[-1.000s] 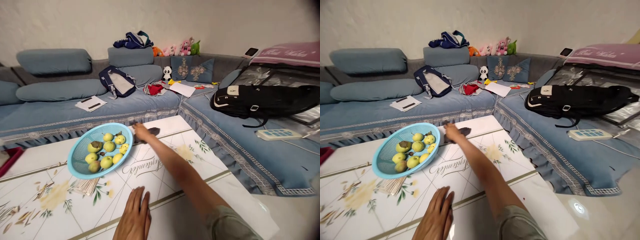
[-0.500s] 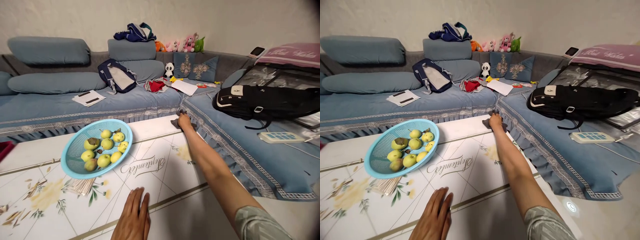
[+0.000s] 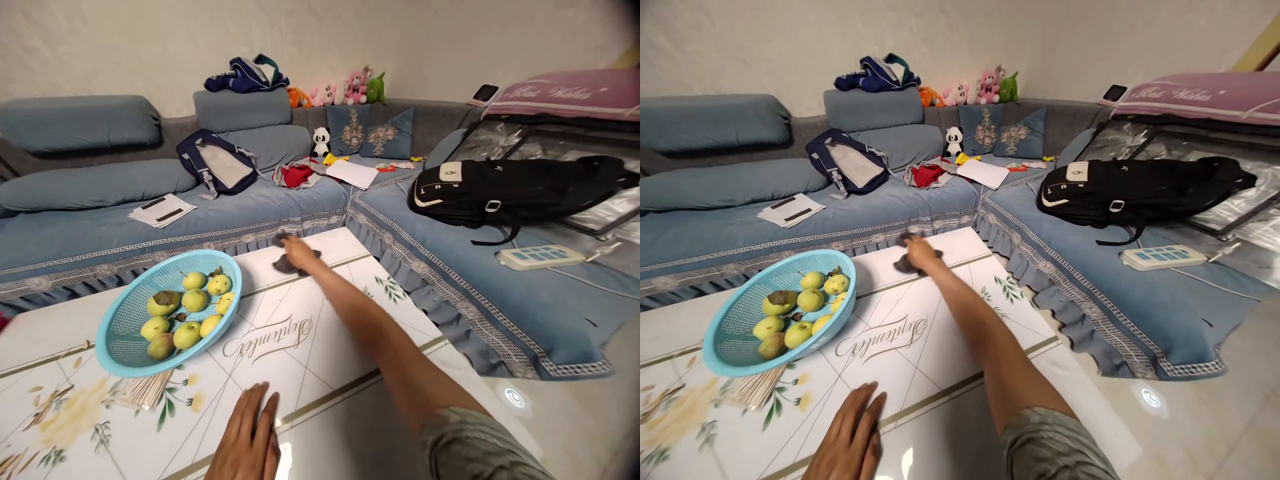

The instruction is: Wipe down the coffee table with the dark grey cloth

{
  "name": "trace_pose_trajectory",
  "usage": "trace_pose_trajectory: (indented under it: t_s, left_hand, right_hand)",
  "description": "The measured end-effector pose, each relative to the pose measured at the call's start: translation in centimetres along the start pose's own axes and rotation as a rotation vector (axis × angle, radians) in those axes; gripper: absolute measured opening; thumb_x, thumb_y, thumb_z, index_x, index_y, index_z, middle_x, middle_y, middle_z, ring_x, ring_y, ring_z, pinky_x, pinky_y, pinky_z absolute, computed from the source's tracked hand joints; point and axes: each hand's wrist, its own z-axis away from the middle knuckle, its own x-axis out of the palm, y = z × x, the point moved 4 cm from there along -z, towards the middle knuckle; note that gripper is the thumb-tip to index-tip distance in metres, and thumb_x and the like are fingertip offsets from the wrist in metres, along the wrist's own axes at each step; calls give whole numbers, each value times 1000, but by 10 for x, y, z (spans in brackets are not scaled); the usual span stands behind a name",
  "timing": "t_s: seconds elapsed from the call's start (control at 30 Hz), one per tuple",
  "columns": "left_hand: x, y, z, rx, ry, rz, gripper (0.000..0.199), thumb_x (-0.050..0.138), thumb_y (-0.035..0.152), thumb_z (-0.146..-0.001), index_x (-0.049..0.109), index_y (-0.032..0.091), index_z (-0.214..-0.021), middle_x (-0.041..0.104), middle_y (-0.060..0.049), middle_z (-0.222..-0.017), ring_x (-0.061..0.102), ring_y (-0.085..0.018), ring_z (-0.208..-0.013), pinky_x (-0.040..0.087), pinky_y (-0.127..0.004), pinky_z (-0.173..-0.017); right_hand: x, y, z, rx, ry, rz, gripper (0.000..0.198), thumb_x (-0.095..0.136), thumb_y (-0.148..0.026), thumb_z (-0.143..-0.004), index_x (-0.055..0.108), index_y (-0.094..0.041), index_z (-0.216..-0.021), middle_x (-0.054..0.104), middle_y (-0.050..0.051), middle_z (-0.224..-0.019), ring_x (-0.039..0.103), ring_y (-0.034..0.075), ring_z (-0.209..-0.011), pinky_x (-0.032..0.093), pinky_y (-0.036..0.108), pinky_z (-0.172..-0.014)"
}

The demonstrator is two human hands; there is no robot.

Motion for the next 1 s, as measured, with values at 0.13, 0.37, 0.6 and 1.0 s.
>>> trace_pose_trajectory:
  t_s: [0.13, 0.37, 0.6, 1.0]
  left_hand:
    - [0, -1, -2, -18, 3, 30, 63, 56, 29, -105, 42, 29, -167, 52, -11, -166, 55, -35, -148, 62, -47, -109]
    - [-16, 6, -10, -48, 47, 73, 48, 54, 30, -106, 54, 23, -153, 57, -14, -158, 61, -31, -140, 62, -45, -109]
    - [-12, 6, -5, -67, 76, 160, 44, 50, 28, -106, 57, 22, -149, 57, -15, -152, 60, -32, -139, 57, -52, -115]
    - [1, 7, -2, -2, 174, 24, 50, 48, 29, -106, 52, 20, -156, 56, -14, -159, 53, -34, -147, 55, -53, -116]
  right_hand:
    - [-52, 125, 19, 330, 123, 20, 56, 43, -23, -105, 56, -4, -156, 53, 26, -163, 45, 36, -156, 31, 54, -130]
    - [-77, 148, 98, 573, 220, 36, 66, 39, -26, -102, 44, -4, -163, 46, 30, -166, 45, 39, -155, 34, 59, -127]
    - [-97, 105, 325, 559, 179, 115, 65, 33, -35, -105, 53, -10, -161, 49, 21, -168, 41, 31, -161, 37, 47, -131]
    - [-92, 99, 361, 382, 70, 247, 64, 30, -38, -110, 55, -4, -159, 46, 22, -170, 33, 31, -164, 34, 50, -133]
